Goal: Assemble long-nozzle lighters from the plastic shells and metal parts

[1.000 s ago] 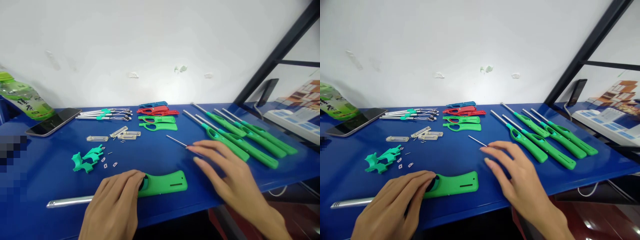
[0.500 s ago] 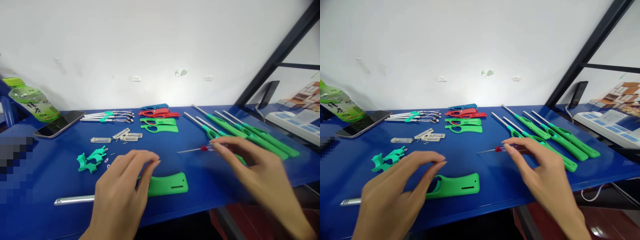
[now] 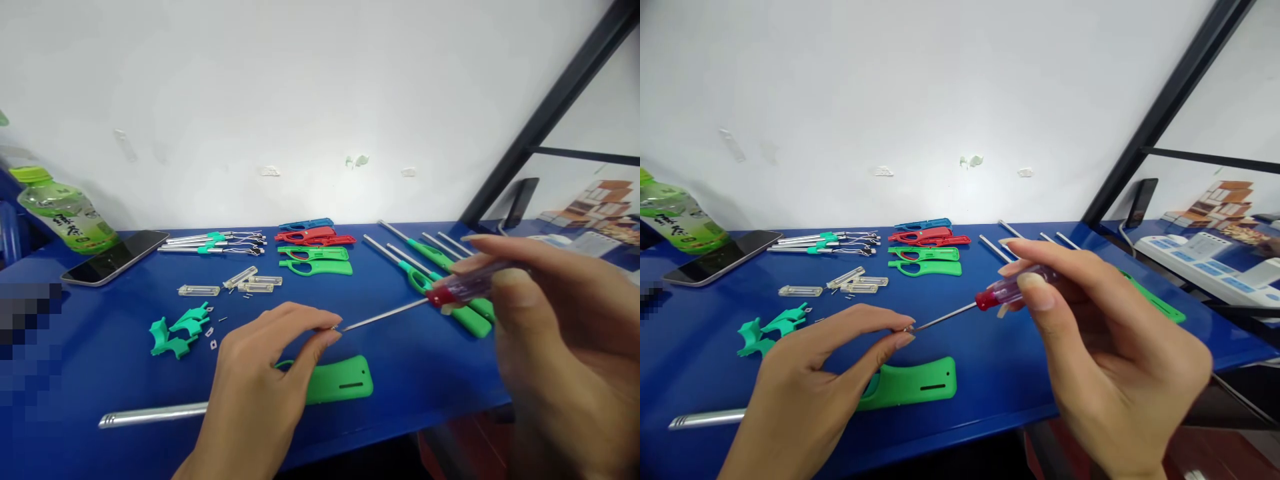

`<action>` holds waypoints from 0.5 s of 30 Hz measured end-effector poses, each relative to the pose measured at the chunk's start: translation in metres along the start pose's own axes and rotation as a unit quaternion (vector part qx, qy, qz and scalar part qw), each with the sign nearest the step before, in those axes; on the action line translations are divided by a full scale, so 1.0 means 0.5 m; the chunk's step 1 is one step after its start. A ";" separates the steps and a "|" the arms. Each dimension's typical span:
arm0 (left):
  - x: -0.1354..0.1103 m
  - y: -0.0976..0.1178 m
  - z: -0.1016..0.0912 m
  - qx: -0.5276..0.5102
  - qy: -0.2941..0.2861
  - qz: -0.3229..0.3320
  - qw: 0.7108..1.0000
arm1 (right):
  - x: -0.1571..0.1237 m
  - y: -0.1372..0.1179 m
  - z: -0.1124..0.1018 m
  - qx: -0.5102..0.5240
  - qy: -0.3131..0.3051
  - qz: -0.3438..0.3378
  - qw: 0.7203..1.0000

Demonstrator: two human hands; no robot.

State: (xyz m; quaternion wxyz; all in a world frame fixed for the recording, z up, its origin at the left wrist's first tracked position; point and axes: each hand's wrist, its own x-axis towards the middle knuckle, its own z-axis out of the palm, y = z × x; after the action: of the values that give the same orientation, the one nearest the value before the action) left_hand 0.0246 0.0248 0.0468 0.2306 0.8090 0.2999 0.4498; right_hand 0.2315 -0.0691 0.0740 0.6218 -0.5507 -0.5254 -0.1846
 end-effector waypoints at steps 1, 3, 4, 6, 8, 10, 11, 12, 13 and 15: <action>0.000 0.001 0.002 -0.010 0.000 0.002 1.000 | 0.000 -0.001 0.002 -0.003 0.004 0.015 1.000; -0.002 0.003 0.007 -0.022 0.007 0.009 1.000 | 0.000 0.001 0.005 -0.007 0.007 0.033 0.999; -0.003 0.004 0.009 -0.024 0.007 0.010 1.000 | 0.001 0.003 0.006 -0.006 0.004 0.032 0.999; -0.007 0.003 0.011 -0.021 -0.001 0.009 1.000 | 0.003 0.007 0.008 -0.005 0.006 0.026 1.000; -0.009 0.003 0.011 -0.015 -0.013 0.002 1.000 | 0.004 0.011 0.009 -0.008 0.009 0.021 1.000; -0.009 0.004 0.012 -0.014 -0.015 0.001 1.000 | 0.005 0.013 0.008 -0.009 0.009 0.015 1.000; -0.009 0.004 0.012 -0.015 -0.013 0.003 1.000 | 0.005 0.014 0.008 -0.009 0.007 0.014 1.000; -0.009 0.004 0.012 -0.016 -0.014 0.004 1.000 | 0.005 0.015 0.007 -0.007 0.001 0.014 1.000; -0.010 0.005 0.012 -0.016 -0.015 0.005 1.000 | 0.005 0.015 0.007 -0.003 -0.003 0.012 1.000; -0.010 0.004 0.011 -0.017 -0.021 0.005 1.000 | 0.004 0.014 0.007 0.004 -0.013 0.008 1.000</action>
State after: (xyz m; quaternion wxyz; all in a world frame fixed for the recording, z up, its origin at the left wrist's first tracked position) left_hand 0.0278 0.0192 0.0423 0.2486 0.8157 0.2835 0.4388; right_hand 0.2367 -0.0631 0.0717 0.6185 -0.5548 -0.5298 -0.1704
